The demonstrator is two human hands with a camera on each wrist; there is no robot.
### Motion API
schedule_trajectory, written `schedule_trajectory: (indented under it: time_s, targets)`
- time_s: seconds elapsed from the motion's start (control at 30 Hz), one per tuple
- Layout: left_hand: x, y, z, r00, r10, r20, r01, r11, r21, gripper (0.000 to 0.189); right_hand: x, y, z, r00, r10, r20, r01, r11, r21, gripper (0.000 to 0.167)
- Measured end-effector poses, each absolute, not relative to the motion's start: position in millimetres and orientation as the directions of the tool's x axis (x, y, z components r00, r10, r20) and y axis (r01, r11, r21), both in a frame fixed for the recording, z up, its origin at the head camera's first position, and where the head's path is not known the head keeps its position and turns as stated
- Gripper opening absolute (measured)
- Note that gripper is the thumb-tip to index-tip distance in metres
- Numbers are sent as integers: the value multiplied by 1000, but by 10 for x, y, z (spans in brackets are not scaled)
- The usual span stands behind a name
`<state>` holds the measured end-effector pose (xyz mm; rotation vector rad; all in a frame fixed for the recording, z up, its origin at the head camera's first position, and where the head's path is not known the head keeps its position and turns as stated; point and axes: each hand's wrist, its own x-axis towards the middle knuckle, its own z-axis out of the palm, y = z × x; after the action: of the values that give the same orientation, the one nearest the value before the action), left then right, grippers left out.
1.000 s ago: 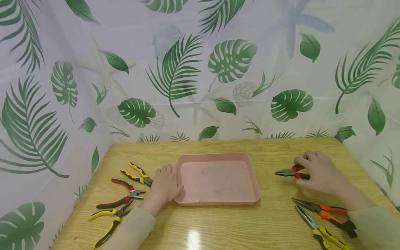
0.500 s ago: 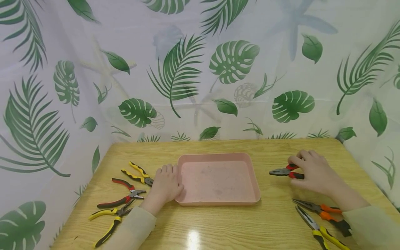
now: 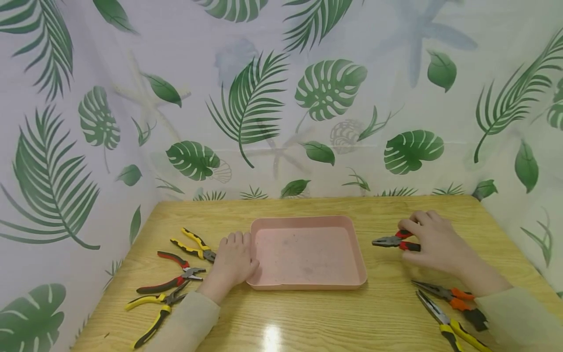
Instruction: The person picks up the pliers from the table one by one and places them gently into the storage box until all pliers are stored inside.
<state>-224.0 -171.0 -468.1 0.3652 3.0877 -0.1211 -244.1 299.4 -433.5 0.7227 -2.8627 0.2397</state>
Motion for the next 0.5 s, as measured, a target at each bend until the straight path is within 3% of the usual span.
schedule_trajectory:
  time_s: [0.5]
  targets:
    - [-2295,-1687,-4672,-974,218,-62,222,973,-59,44,-2608,2818,-4261,-854,-487,183,-512,849,-127,50]
